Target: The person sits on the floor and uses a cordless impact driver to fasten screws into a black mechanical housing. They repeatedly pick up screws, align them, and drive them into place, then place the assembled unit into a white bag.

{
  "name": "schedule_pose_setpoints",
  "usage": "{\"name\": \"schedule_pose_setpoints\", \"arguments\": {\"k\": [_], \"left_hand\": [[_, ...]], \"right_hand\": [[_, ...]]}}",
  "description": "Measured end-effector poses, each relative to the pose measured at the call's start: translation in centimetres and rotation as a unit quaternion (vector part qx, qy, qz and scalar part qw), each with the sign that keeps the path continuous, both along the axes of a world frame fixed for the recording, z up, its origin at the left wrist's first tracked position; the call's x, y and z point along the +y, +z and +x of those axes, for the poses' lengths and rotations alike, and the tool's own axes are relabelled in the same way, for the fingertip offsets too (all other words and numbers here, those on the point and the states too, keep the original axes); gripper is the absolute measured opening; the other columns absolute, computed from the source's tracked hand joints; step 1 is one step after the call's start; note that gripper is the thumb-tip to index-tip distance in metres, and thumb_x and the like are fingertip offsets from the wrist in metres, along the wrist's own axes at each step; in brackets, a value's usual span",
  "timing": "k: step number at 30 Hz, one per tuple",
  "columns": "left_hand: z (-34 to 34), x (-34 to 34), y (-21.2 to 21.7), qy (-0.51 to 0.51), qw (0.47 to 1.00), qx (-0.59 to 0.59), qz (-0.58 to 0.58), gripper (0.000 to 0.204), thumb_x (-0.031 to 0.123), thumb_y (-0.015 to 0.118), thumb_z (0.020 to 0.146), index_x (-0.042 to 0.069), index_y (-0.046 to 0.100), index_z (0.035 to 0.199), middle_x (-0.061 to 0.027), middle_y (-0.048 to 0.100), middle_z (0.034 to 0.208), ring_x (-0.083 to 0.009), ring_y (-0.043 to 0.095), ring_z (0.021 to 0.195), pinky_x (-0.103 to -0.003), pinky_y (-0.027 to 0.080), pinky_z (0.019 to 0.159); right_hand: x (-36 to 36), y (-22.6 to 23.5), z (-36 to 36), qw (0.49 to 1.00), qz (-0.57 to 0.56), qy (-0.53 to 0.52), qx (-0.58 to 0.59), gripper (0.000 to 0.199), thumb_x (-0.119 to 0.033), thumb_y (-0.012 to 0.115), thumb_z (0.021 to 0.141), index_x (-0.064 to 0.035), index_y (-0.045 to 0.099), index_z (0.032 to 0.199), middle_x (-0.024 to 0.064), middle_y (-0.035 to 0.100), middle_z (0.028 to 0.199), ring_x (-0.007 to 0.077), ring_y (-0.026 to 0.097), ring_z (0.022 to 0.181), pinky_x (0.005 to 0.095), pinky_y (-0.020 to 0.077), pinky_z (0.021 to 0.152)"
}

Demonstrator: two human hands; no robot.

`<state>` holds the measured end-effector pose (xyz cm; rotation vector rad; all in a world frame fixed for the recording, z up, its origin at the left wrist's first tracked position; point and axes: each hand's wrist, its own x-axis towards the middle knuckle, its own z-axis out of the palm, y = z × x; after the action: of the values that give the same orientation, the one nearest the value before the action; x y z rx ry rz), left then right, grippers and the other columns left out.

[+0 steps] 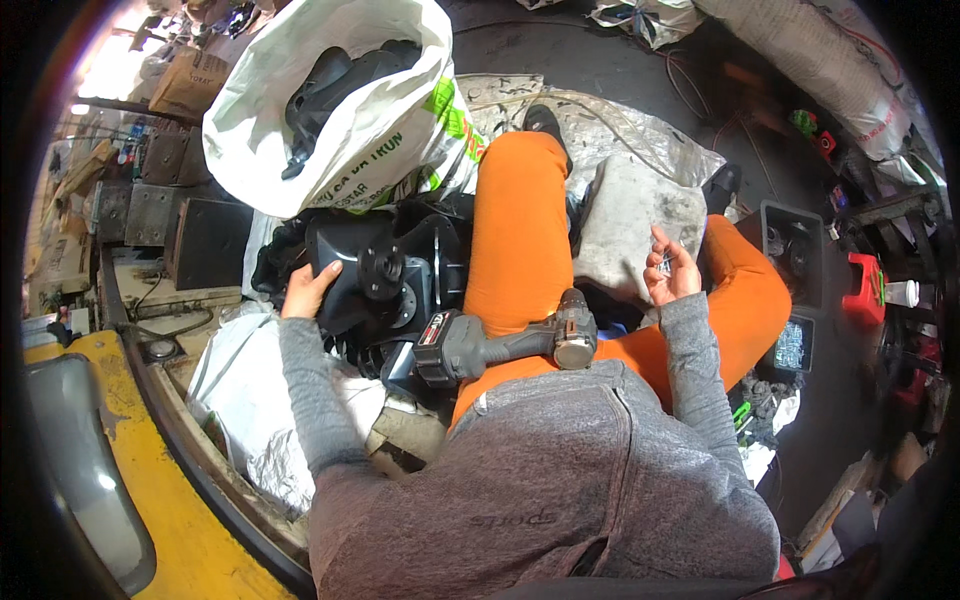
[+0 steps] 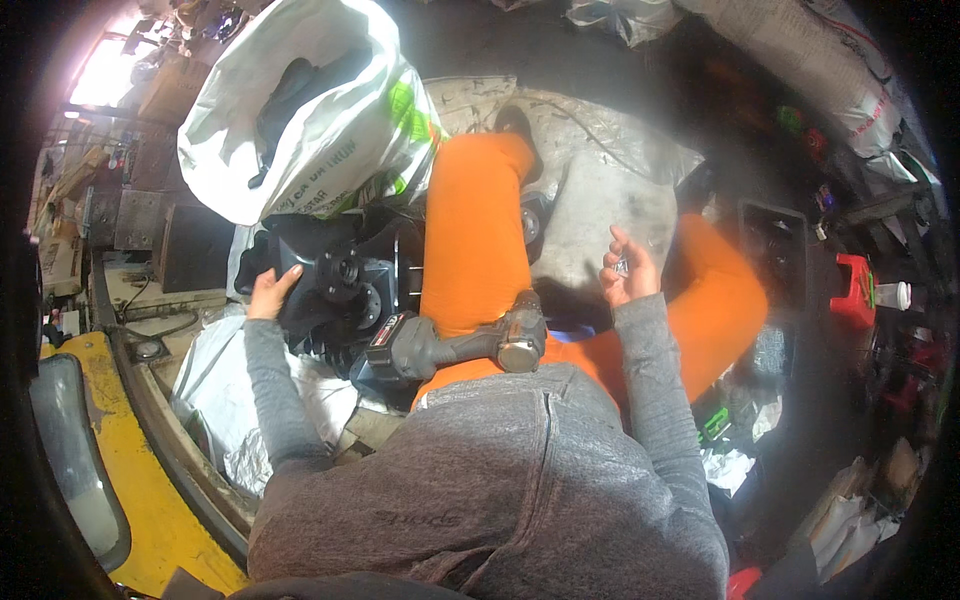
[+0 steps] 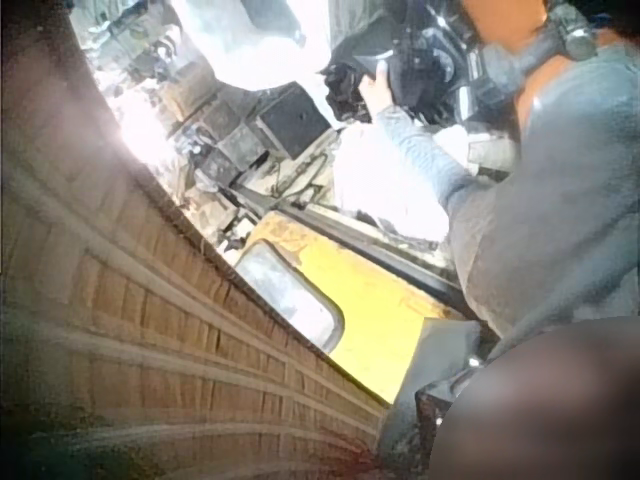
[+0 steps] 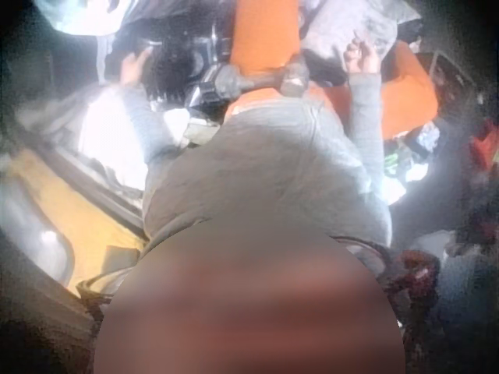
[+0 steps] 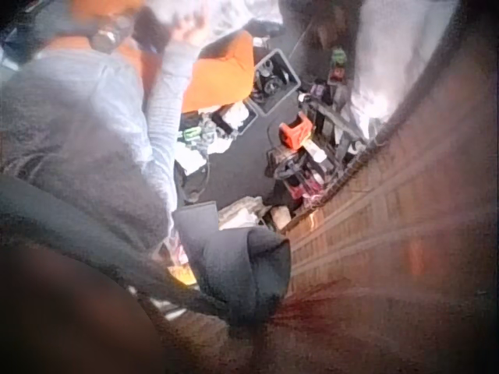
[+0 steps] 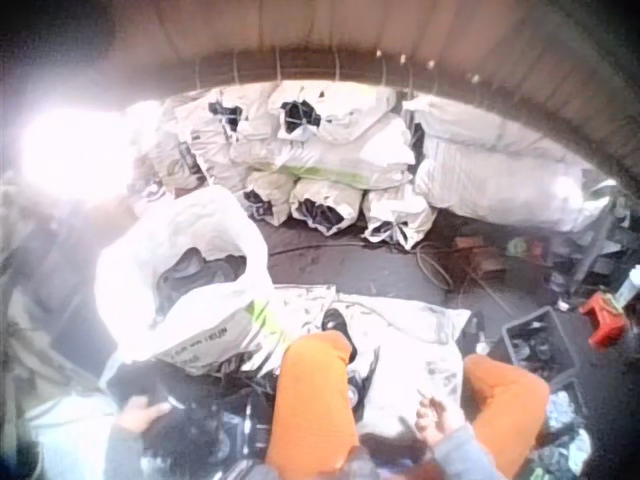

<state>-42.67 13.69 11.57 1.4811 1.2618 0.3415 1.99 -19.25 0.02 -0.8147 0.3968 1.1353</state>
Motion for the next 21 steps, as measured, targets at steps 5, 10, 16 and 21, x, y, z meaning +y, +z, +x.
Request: {"name": "schedule_pose_setpoints", "arguments": {"k": [5,10,16,21], "left_hand": [[2.1,0.5,-2.3,-0.064,0.855,0.469,0.21,0.056,0.043,0.074,0.074,0.004,0.064,0.112,-0.0156,0.069,0.102,-0.0281,0.068,0.087,-0.037,0.051,0.084],[6.5,1.6,11.2,-0.136,0.982,0.029,0.13,0.026,0.031,0.065,0.088,0.006,0.071,0.088,-0.0036,0.065,0.068,-0.0071,0.058,0.058,-0.023,0.039,0.049],[19.4,16.6,9.3,-0.196,0.796,0.184,0.543,0.053,0.043,0.065,0.085,0.005,0.059,0.122,-0.0189,0.062,0.118,-0.0293,0.059,0.112,-0.036,0.044,0.094],[24.5,22.0,6.0,-0.325,0.816,0.283,0.385,0.069,0.054,0.057,0.087,-0.003,0.054,0.127,-0.0232,0.055,0.127,-0.0329,0.053,0.118,-0.038,0.037,0.102]], "right_hand": [[-3.2,-1.3,1.6,0.999,-0.008,-0.032,0.017,0.039,-0.02,0.056,0.094,-0.0101,0.049,0.131,-0.0051,0.057,0.089,0.0053,0.054,0.068,0.0164,0.0394,0.047],[-5.3,-1.5,2.4,0.998,-0.046,-0.049,-0.008,0.04,-0.02,0.057,0.094,-0.0105,0.049,0.132,-0.0047,0.057,0.091,0.0043,0.054,0.069,0.0158,0.041,0.049],[-4.0,0.1,0.7,0.997,-0.027,-0.077,-0.003,0.03,-0.024,0.061,0.09,-0.0081,0.056,0.115,-0.003,0.055,0.087,0.0069,0.053,0.065,0.0183,0.0393,0.045],[-6.8,3.0,1.1,0.994,-0.002,-0.091,-0.064,0.036,-0.023,0.052,0.095,-0.0069,0.054,0.128,-0.0065,0.039,0.07,0.0024,0.036,0.055,0.0165,0.0287,0.044]]}}
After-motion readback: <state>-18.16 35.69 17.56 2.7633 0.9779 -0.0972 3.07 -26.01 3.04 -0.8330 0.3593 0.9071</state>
